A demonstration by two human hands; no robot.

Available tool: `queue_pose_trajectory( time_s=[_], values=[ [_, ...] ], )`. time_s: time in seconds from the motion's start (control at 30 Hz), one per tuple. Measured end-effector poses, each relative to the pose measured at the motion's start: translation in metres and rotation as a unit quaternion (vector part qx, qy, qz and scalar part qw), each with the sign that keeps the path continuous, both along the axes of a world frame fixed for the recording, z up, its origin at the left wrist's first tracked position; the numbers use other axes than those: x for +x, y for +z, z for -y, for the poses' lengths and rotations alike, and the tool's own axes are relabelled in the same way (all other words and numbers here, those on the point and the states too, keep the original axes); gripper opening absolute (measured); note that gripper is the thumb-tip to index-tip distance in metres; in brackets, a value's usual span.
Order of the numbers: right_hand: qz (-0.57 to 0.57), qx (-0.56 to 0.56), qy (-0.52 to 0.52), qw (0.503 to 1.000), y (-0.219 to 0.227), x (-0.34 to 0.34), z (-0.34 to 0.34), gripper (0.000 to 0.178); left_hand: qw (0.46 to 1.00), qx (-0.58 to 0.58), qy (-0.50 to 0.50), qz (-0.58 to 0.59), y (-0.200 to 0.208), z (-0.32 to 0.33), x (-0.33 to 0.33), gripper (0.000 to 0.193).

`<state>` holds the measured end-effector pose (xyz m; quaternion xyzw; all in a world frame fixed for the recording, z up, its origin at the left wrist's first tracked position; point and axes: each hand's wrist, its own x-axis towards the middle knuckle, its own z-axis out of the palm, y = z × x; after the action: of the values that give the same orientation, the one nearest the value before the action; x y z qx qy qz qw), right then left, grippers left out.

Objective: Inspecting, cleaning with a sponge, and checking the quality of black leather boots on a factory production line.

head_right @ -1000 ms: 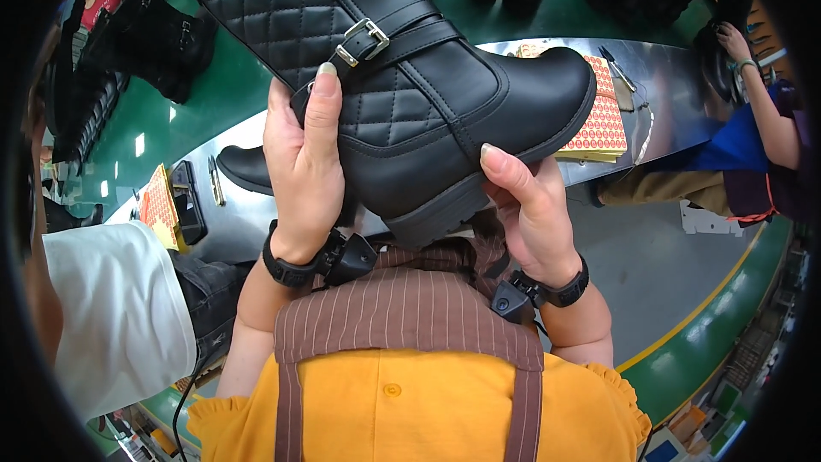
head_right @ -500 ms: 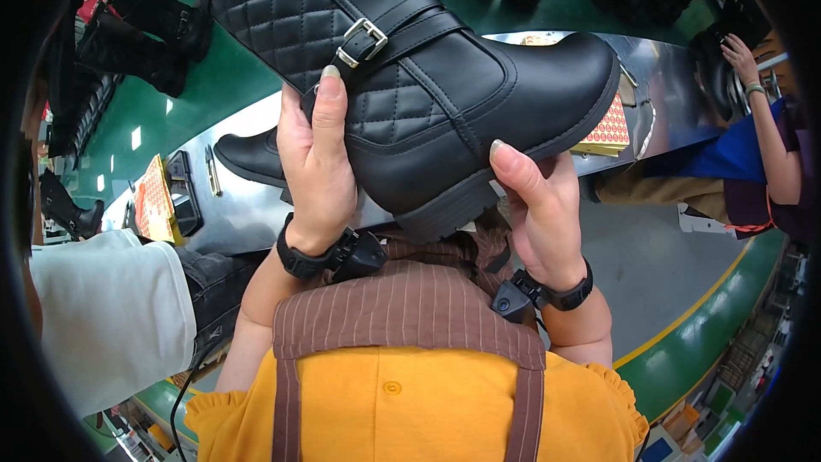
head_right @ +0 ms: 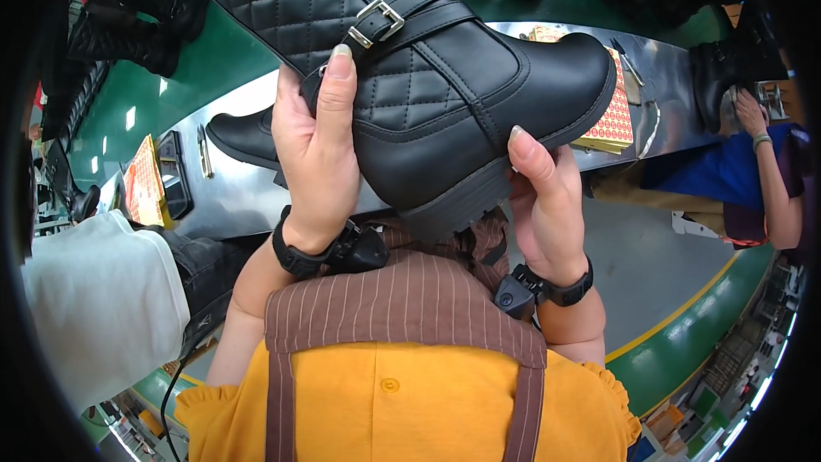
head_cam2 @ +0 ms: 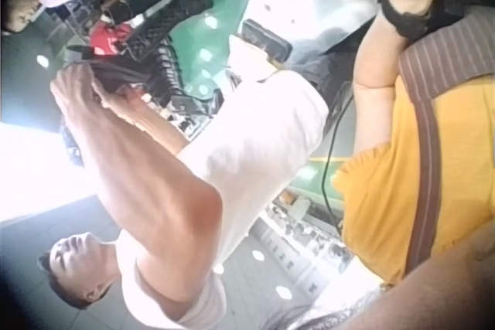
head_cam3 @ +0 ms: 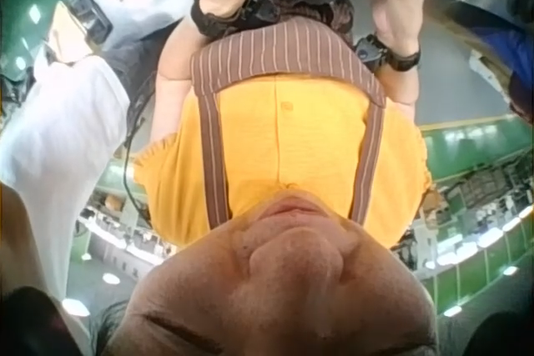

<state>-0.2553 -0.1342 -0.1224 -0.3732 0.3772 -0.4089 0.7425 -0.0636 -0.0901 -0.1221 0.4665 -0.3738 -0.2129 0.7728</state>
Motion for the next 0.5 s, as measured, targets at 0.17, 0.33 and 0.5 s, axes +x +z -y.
queue_pose_trajectory(
  time_s=[0.17,0.33,0.5],
  values=[
    [0.096,0.121,0.024,0.988,-0.019,-0.011,0.01,0.05,0.991,0.085,0.003,0.098,-0.004,-0.014,0.007,0.06],
    [0.202,0.08,0.046,0.975,-0.048,-0.03,0.021,0.05,0.976,0.128,0.086,0.156,-0.019,-0.077,0.047,0.057],
    [0.217,0.096,0.028,0.971,-0.062,-0.036,0.025,0.047,0.919,0.245,0.298,-0.081,-0.039,-0.12,0.084,0.072]
  ],
)
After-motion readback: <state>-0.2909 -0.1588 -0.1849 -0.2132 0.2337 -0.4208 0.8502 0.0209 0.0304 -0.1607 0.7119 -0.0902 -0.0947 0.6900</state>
